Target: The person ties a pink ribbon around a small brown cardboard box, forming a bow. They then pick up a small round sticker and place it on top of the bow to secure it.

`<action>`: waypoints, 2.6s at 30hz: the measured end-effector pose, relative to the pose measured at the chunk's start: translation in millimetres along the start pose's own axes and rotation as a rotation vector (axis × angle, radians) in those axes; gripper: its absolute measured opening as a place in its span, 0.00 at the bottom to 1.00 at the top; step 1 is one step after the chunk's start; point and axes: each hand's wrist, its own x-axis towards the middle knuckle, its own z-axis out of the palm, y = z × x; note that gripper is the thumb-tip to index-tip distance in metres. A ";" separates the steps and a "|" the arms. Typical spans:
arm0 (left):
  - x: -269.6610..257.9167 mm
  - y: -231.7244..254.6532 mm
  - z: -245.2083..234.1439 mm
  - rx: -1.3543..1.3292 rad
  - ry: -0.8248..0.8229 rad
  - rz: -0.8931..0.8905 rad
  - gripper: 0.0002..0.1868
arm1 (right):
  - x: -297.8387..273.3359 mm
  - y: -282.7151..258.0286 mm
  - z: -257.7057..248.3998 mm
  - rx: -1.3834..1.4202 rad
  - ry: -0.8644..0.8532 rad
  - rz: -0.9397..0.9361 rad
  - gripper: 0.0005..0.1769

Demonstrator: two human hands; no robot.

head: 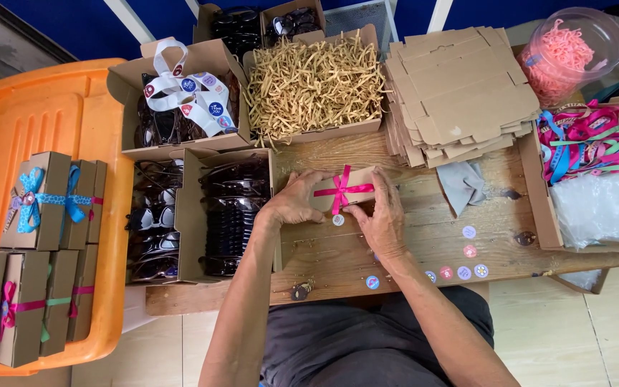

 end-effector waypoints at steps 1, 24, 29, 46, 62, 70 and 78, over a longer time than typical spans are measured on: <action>0.3 0.8 -2.5 0.000 -0.001 0.000 0.52 | 0.0 0.5 1.2 -0.001 0.000 0.001 0.51; 19.0 -21.6 4.6 0.067 -0.031 -0.078 0.61 | 4.2 -0.8 -3.0 -0.035 -0.028 -0.009 0.46; 5.4 -15.2 12.2 0.131 0.109 -0.004 0.51 | 10.3 -0.4 -4.8 -0.061 -0.024 -0.054 0.45; -18.0 1.4 14.8 0.167 0.205 -0.036 0.47 | 16.6 -10.0 -14.6 0.005 -0.043 -0.053 0.46; -17.8 -33.8 -1.5 -0.190 0.609 0.270 0.35 | 9.1 0.0 -19.7 -0.001 0.208 -0.147 0.14; -26.4 -56.7 -11.8 -0.313 1.026 0.303 0.17 | 7.1 2.5 -21.6 0.057 0.256 -0.055 0.08; -40.9 -50.7 -24.6 -0.220 1.030 0.228 0.15 | 18.4 -29.6 -23.9 -0.206 0.106 -0.313 0.11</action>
